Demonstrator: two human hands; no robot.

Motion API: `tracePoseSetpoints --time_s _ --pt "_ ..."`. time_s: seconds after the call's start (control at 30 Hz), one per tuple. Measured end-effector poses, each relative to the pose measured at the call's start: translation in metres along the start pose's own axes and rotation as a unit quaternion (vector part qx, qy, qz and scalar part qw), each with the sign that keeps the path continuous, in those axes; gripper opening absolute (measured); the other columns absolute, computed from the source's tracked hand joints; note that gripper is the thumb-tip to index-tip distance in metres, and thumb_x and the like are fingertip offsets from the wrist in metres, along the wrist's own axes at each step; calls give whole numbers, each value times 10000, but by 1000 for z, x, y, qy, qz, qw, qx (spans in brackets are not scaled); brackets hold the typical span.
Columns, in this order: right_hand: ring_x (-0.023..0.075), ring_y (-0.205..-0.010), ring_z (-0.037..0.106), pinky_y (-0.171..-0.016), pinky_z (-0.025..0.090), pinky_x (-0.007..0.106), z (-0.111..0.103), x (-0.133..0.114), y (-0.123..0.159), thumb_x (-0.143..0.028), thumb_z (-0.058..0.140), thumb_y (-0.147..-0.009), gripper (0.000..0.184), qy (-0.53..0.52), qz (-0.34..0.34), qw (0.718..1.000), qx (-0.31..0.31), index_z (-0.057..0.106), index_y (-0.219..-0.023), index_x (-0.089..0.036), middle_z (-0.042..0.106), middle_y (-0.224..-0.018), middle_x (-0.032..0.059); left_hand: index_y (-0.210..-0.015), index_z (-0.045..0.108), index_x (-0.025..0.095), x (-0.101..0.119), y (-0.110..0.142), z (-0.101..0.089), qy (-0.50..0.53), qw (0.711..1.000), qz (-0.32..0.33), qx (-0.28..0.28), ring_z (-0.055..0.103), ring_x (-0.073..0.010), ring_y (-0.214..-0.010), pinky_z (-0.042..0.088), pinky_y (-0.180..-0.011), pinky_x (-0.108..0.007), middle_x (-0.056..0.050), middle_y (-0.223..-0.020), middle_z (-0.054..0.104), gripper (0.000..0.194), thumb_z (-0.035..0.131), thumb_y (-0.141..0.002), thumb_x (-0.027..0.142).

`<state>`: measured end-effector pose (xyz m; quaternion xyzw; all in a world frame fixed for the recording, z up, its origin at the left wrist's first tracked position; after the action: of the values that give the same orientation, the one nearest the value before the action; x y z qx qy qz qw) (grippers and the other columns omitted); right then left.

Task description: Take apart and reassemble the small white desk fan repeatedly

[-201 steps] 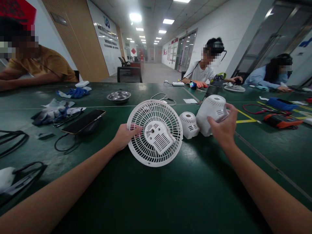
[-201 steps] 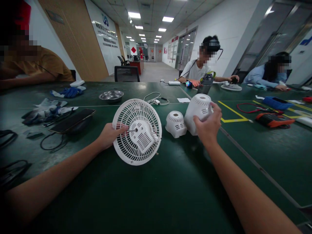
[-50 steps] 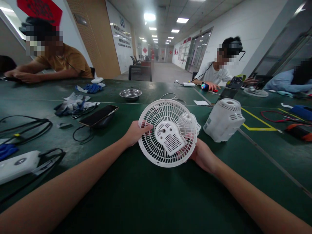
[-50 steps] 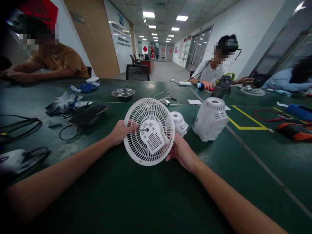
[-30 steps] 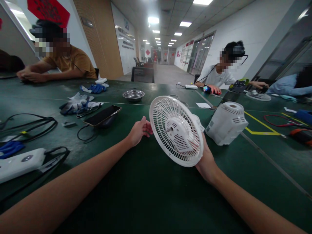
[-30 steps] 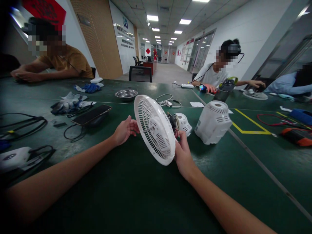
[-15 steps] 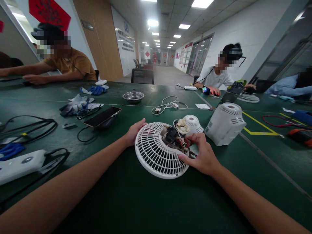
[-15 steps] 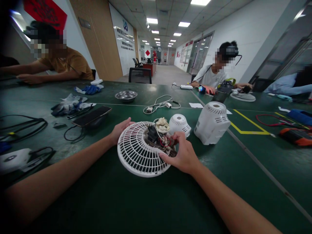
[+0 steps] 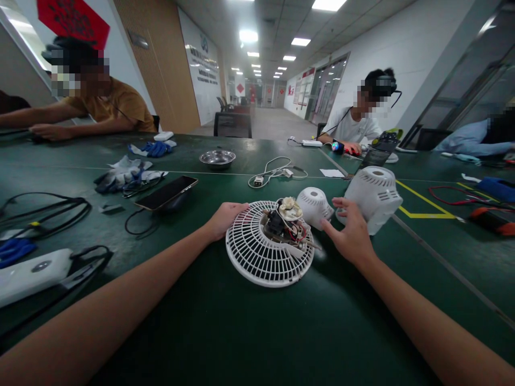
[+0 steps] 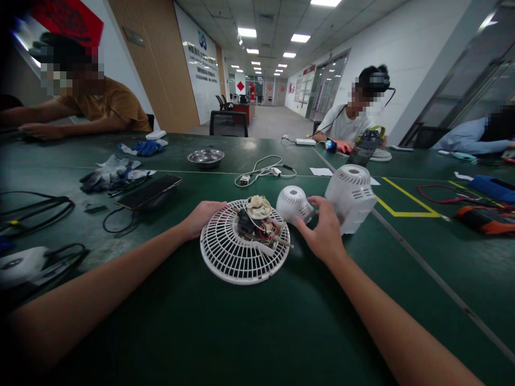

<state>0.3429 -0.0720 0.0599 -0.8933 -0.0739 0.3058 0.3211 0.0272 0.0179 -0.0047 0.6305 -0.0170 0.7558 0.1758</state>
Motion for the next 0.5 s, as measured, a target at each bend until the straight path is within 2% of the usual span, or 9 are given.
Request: tracePoseSetpoints --time_s 0.1,0.17,0.27,0.33,0.5 --pt "352 -1238 570 -981 520 516 8 22 -5 -423 751 -763 694 -1 18 1000 -15 467 -1363 -219 558 -1348 162 -896 737 103 2 1 0 -26 1000 15 0 704 -154 -725 567 -731 -297 -89 -850 760 173 640 -934 240" --pt "353 -1256 567 -1004 506 523 17 31 -7 -417 769 -741 788 -4 32 999 -42 421 -1423 -230 557 -1369 157 -898 734 110 3 2 0 -41 999 24 -1 697 -151 -718 561 -723 -295 -80 -843 755 181 640 -933 260" --pt "341 -1092 656 -959 523 532 29 37 -7 -407 792 -711 879 4 59 993 -99 374 -1467 -243 643 -1227 129 -896 730 120 4 2 0 -53 998 33 1 693 -150 -720 556 -722 -292 -71 -843 750 182 643 -928 276" --pt "324 -959 689 -913 538 526 32 38 -7 -408 803 -693 895 5 78 990 -116 378 -1463 -245 678 -1104 101 -890 729 125 4 2 -1 -58 998 34 3 694 -152 -727 552 -723 -290 -67 -840 749 179 651 -920 284" --pt "290 -824 683 -883 542 521 28 47 -9 -429 835 -634 892 -52 140 986 -78 428 -1408 -253 683 -917 32 -904 733 139 3 0 -1 -60 997 39 -5 693 -149 -728 552 -731 -289 -53 -840 749 181 648 -918 298"
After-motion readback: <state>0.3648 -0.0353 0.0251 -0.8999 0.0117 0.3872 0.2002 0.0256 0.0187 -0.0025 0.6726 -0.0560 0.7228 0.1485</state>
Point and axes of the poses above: each hand's wrist, its own y-axis away from the middle knuckle, its own z-axis out of the palm, x = y × z, the point moved 6 cm from there along -y, towards the middle knuckle
